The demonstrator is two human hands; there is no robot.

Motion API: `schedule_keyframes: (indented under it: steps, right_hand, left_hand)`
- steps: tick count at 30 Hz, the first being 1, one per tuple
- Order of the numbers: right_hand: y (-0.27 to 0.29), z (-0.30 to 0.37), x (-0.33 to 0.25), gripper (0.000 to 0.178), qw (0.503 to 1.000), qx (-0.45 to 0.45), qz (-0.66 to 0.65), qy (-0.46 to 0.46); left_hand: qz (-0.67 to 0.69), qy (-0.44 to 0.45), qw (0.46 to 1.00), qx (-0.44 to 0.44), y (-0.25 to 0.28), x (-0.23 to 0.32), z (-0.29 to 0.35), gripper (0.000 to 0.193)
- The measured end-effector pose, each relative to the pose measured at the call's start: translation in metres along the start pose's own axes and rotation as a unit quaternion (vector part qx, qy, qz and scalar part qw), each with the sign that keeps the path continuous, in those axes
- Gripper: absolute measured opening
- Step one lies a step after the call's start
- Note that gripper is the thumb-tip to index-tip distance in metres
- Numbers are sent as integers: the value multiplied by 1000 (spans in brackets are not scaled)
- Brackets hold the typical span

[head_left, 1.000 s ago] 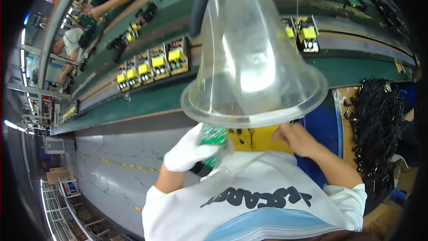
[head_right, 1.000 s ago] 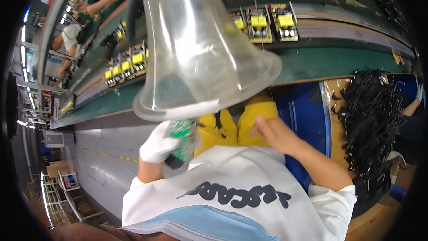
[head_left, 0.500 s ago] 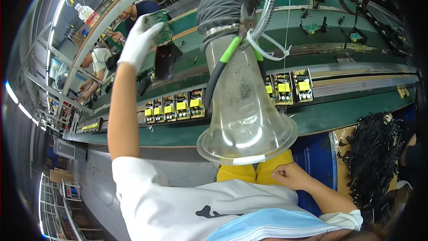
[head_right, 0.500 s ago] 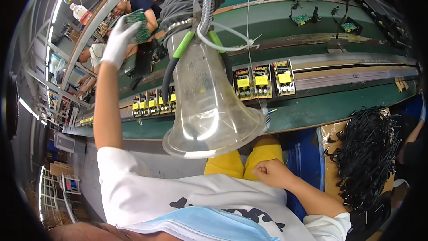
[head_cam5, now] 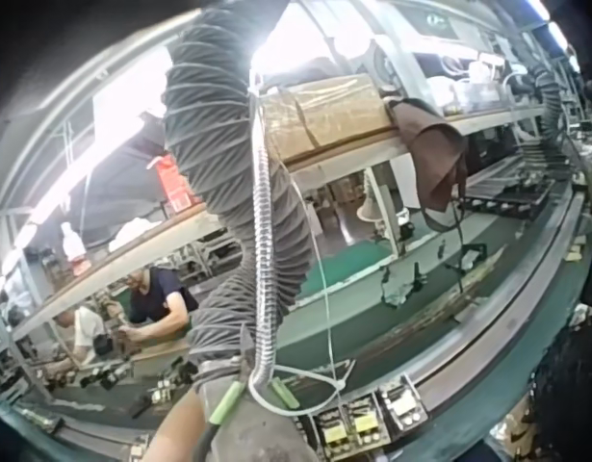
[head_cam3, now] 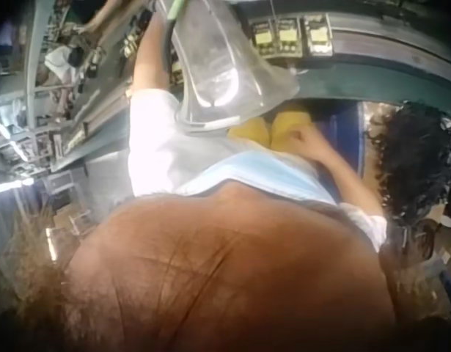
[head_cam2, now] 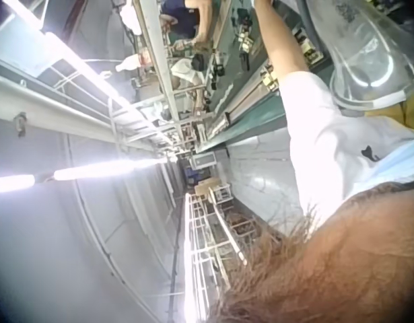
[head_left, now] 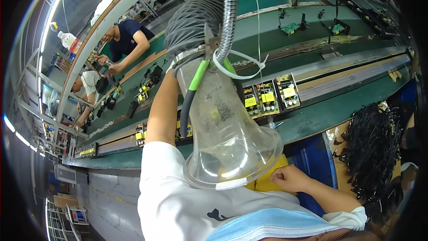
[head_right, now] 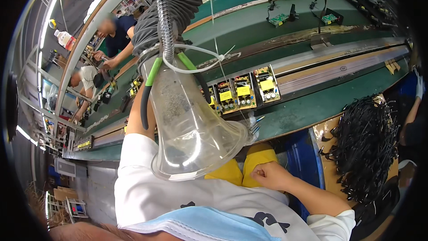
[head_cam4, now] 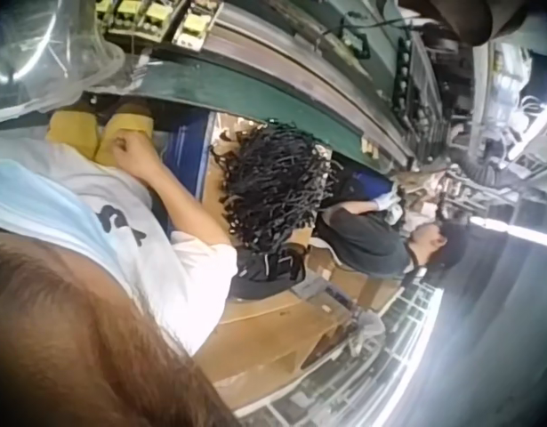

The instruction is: The person takes circuit boards from a conveyor belt, connects power cords to them under an exhaust hood, and places the assembled units back onto the conveyor belt.

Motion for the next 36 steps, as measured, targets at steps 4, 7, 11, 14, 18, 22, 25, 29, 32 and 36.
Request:
schedule_keyframes:
  steps: [4, 7, 11, 14, 18, 22, 25, 29, 32, 36]
  right_hand:
    - [-8, 0, -2, 20, 1000, -7, -19, 13]
    - [-11, 0, 1, 20, 1000, -6, -10, 3]
    - [-19, -3, 10, 22, 1000, -6, -13, -2]
    - [-20, -4, 18, 22, 1000, -1, -9, -23]
    - [-25, -6, 11, 23, 1000, 0, -13, 7]
    - [-35, -3, 8, 25, 996, -17, -83, 21]
    - [-44, 10, 0, 27, 984, -96, -138, -59]
    - [-63, 25, -36, 28, 949, -178, -249, -73]
    - [-76, 33, -62, 30, 870, -222, -435, -65]
    - [-64, 21, -39, 38, 892, -121, -435, -7]
  left_hand:
    - [45, -110, 993, 14, 60, 51, 66, 38]
    - [153, -38, 973, -171, 84, 83, 137, 67]
    - [154, -149, 932, -291, 69, 75, 212, 104]
    - [-79, -118, 936, -321, 63, 93, 263, 115]
    - [-34, -146, 970, -193, 63, 95, 275, 103]
    - [4, -195, 981, -23, 96, 98, 299, 99]
    - [75, -196, 977, -28, 113, 114, 347, 101]
    - [301, -286, 891, -182, 74, 158, 425, 99]
    - [357, -321, 850, -217, 16, 199, 464, 98]
    - [546, -256, 782, -157, -46, 231, 470, 101]
Point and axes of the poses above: each hand's wrist, its own z-axis away from the middle knuckle, its own y-axis out of the back of the hand, x = y × z, the point moved 9 cm from there along -z, towards the middle knuckle, and after that the axes turned 9 degrees about z, right-handed, at the moved point
